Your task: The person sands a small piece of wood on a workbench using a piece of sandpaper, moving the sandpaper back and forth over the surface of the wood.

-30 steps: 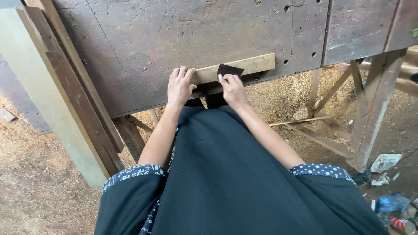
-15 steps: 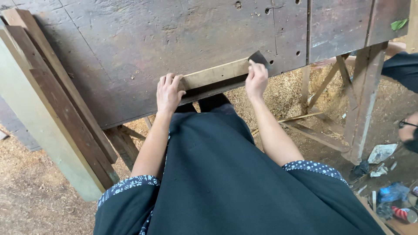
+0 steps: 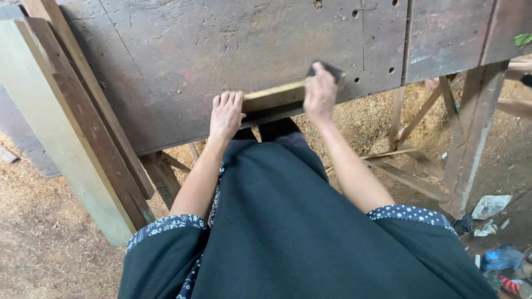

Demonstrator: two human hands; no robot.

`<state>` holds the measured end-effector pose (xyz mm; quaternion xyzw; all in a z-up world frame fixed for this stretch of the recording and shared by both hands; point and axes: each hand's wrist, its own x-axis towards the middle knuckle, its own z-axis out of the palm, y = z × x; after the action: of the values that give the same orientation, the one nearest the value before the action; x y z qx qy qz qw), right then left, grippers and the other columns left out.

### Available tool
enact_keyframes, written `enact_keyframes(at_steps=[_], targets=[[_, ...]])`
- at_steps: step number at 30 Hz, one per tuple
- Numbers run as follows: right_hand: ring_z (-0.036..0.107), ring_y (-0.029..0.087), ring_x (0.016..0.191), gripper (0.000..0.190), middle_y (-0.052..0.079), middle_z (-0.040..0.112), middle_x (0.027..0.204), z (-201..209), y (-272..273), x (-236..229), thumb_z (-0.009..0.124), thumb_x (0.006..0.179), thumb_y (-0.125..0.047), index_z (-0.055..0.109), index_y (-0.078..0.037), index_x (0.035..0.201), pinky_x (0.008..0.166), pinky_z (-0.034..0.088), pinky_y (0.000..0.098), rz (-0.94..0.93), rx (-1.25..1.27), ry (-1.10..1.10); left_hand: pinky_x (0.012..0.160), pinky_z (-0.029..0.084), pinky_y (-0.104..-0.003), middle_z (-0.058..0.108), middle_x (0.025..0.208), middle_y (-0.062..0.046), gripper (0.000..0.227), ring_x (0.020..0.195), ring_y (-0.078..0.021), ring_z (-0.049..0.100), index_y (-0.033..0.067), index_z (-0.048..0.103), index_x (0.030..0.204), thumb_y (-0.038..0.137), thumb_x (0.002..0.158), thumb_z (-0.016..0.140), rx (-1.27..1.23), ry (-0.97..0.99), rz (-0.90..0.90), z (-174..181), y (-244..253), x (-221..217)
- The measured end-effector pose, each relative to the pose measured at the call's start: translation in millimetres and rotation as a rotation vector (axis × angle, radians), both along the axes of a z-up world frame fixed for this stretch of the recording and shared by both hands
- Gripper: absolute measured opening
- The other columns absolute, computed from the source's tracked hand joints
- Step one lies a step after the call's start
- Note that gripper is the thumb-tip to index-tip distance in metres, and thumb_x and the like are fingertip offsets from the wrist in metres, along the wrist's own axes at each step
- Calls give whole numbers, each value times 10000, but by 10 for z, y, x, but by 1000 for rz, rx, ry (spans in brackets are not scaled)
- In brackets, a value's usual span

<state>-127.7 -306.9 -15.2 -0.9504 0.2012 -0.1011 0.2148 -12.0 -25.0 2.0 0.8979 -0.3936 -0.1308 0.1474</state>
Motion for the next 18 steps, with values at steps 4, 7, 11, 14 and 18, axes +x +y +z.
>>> enact_keyframes(at_steps=[4,7,11,14,18], targets=[[440,359,1430,153,187,525,1507,307,429,-60,582,1023,-212,655,-78,1023,1176,282,556,144,32,61,951,392,-388,592,1142,-37,651,1108,-231,539,137,537,1395,138,777,740,54,-31,-8,53,-65,39],[414,351,1489,153,195,495,1556,340,400,-153,546,1084,-213,614,-76,1073,1232,261,532,93,194,109,908,383,-408,580,1081,-57,486,1062,-256,532,151,584,1214,193,758,749,6,1,-38,151,-79,114],[453,274,1487,154,204,451,1597,300,435,-68,548,1105,-221,580,-74,1141,1284,293,500,122,231,-32,912,372,-421,572,1083,-47,323,1069,-262,529,138,617,1078,213,793,749,-32,27,-2,201,-38,165],[417,381,1478,117,247,477,1547,417,767,102,618,993,-180,555,-87,1024,1197,327,524,309,15,79,915,367,-430,579,1104,-41,313,1077,-253,530,144,622,1094,207,815,749,-34,44,115,214,43,155],[455,339,1439,293,168,502,1531,558,885,445,709,948,-230,562,-74,1148,1150,371,498,197,152,54,992,355,-468,609,1162,-4,381,1141,-235,541,180,647,1197,153,821,702,-25,-4,99,220,83,253]])
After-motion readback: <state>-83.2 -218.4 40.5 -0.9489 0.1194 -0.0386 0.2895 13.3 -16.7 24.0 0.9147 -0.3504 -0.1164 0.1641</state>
